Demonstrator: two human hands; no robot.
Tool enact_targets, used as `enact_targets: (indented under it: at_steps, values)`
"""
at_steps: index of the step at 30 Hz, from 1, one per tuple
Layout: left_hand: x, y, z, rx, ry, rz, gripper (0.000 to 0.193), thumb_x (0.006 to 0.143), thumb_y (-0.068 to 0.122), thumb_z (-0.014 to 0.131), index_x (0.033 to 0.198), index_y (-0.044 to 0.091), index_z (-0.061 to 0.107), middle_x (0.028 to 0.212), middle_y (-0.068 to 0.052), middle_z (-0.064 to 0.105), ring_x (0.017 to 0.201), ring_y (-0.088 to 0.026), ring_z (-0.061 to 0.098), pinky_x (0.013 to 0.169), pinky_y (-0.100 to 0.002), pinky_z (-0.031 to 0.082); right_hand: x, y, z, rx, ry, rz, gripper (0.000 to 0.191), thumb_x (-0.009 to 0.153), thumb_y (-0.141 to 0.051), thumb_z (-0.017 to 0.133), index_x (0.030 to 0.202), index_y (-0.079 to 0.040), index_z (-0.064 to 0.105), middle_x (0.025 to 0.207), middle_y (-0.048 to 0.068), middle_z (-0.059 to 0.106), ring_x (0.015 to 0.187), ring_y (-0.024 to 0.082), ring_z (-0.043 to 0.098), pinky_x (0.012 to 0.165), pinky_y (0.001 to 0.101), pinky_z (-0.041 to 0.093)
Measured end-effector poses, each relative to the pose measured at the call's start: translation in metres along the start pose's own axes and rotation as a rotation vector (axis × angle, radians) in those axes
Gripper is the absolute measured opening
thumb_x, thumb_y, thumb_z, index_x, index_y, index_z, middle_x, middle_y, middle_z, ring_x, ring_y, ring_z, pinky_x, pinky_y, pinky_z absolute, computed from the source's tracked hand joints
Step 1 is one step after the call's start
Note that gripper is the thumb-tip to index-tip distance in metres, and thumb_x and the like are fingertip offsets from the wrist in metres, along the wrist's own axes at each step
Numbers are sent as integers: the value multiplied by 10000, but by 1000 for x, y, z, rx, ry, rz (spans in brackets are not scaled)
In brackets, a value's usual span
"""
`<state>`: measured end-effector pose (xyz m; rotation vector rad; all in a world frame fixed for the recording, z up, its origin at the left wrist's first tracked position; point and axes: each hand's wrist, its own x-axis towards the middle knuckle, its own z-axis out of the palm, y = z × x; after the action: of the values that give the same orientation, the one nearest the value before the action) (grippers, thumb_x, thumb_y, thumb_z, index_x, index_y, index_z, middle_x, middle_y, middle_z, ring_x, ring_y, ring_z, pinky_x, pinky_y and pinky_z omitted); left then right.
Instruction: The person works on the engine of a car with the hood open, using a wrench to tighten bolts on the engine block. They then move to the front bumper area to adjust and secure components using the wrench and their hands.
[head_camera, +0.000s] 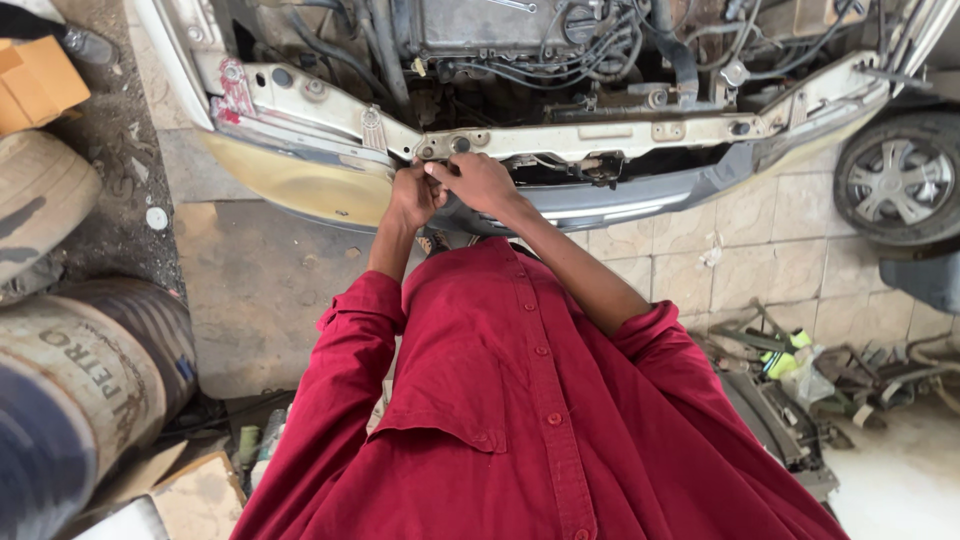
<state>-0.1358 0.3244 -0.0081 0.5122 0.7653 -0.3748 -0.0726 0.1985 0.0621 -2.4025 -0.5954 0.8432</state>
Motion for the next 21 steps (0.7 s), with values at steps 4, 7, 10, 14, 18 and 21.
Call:
enact_targets:
  at_steps: [4, 7, 10, 14, 18, 21]
  values:
    - [3, -2, -4, 34, 28, -19, 486, 1102, 456, 271, 1099, 95, 596, 872, -48, 666, 683, -164, 607, 615, -316, 503, -9, 5, 5, 12, 40, 15, 672, 981, -640, 533, 772, -18, 679, 702, 168, 696, 702, 362, 711, 675, 484, 550]
    - [7, -5, -6, 38, 38, -26, 482, 1103, 468, 288, 1105, 86, 583, 853, -55, 649, 668, -175, 595, 606, -329, 505, -17, 7, 7, 68, 52, 23, 646, 981, -630, 527, 809, -28, 685, 736, 170, 702, 731, 375, 711, 689, 490, 550]
    - [10, -5, -5, 67, 70, -20, 477, 1103, 470, 306, 1101, 83, 586, 844, -50, 645, 662, -174, 593, 589, -331, 500, -21, 8, 6, 75, 26, 37, 640, 998, -620, 518, 835, -22, 678, 772, 183, 711, 770, 388, 710, 714, 499, 542]
    - [9, -8, -3, 38, 82, 1, 414, 1112, 393, 351, 1148, 69, 607, 886, -59, 686, 696, -181, 620, 606, -336, 511, -21, 9, 3, 196, 27, -25, 581, 1014, -571, 460, 903, -53, 701, 807, 148, 744, 780, 360, 728, 719, 492, 551]
    - [8, -14, 7, 15, 130, 42, 391, 1087, 453, 399, 1108, 102, 572, 811, -42, 654, 648, -193, 611, 562, -342, 510, -15, 21, -7, 71, 33, -63, 574, 1104, -485, 364, 986, -37, 703, 857, 179, 722, 798, 388, 701, 730, 507, 545]
    - [9, -18, 16, 14, 192, 47, 390, 1085, 422, 433, 1089, 71, 602, 816, -51, 674, 641, -209, 631, 551, -357, 523, -14, 34, -8, 88, -165, 143, 594, 1116, -478, 322, 977, -23, 677, 826, 171, 713, 726, 329, 723, 711, 447, 586]
